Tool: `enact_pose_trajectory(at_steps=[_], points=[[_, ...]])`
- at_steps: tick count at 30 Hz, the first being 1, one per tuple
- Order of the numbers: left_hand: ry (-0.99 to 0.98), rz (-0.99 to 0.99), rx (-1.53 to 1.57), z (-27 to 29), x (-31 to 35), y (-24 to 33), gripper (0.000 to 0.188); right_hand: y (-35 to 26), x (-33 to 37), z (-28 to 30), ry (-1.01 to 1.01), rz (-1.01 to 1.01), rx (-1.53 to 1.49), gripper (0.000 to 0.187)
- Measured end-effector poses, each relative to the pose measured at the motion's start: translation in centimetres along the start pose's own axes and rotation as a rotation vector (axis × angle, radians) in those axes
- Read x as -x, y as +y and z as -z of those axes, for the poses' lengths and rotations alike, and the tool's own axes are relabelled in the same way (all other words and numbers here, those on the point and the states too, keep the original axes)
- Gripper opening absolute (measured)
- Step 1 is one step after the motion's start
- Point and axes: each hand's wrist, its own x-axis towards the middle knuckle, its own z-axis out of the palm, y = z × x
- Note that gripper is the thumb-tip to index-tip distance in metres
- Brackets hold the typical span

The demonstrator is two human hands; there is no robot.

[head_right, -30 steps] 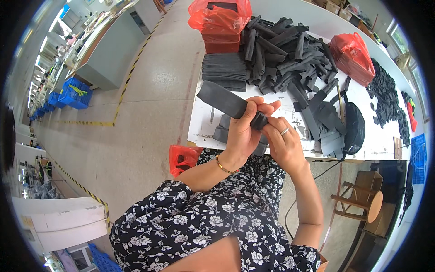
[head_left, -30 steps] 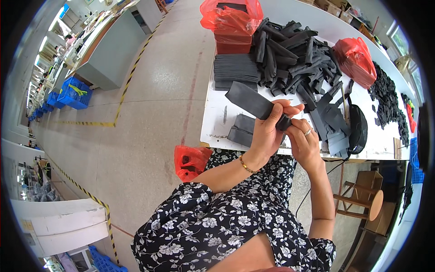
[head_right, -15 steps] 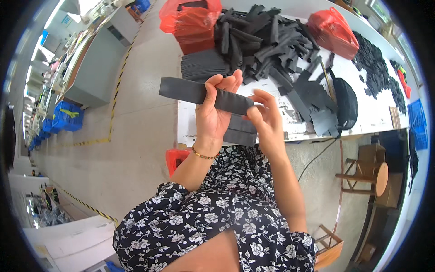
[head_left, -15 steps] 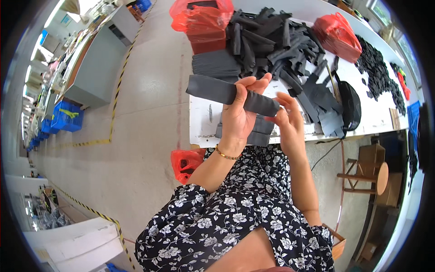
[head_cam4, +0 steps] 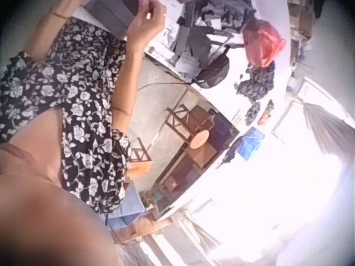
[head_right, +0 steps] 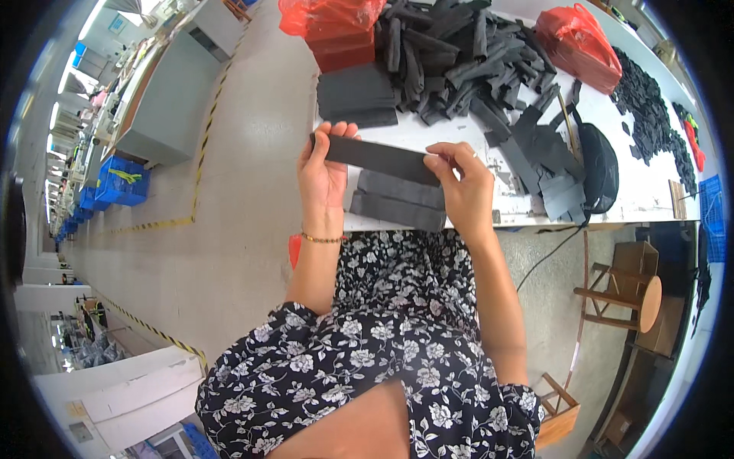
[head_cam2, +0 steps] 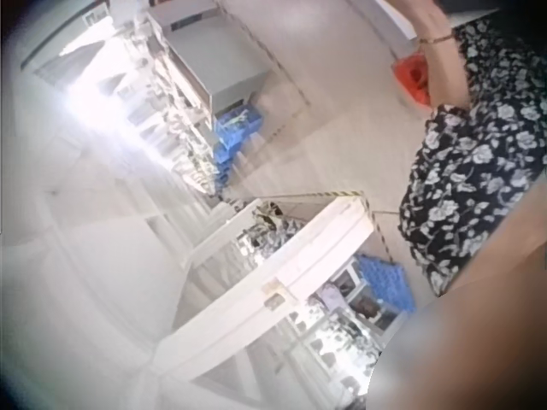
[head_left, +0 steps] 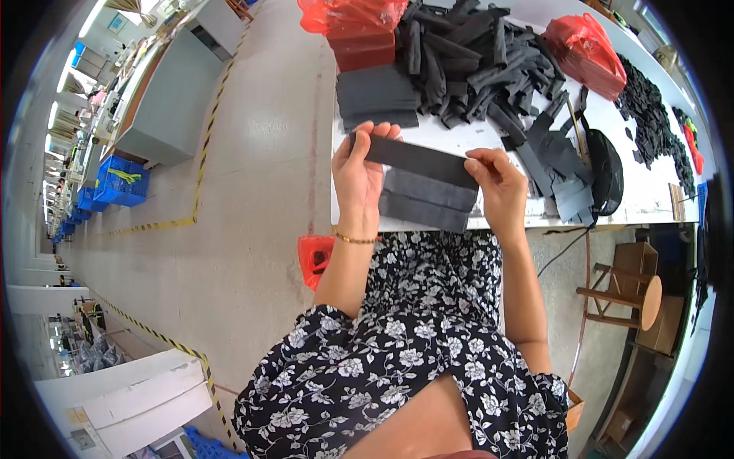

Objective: The person is manually assembling black foam or rubber grip components by fitting them together at a workbench.

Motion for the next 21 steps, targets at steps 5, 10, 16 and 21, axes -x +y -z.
enact_pose_trajectory(at_steps=[5, 10, 16, 21], points=[[0.124, 0.014, -0.387, 0.1, 0.2, 0.3, 0.017, 1.5, 0.5, -0.1, -0.002, -0.203, -0.159, 0.017], [0.117, -0.034, -0.949, 5.4, 0.8, -2.9, 0.019, 6.4, 2.3, -0.3, -0.006, -0.308, 0.038, 0.020], [-0.015, -0.665, -1.748, 6.2, -0.7, -5.3, 0.019, 10.7, 3.3, -2.0, -0.005, -0.048, 0.613, 0.019], [-0.165, -0.455, -1.322, 2.6, -8.3, -7.8, 0.013, 13.8, -0.5, 4.9, 0.196, -0.100, 0.626, 0.019]])
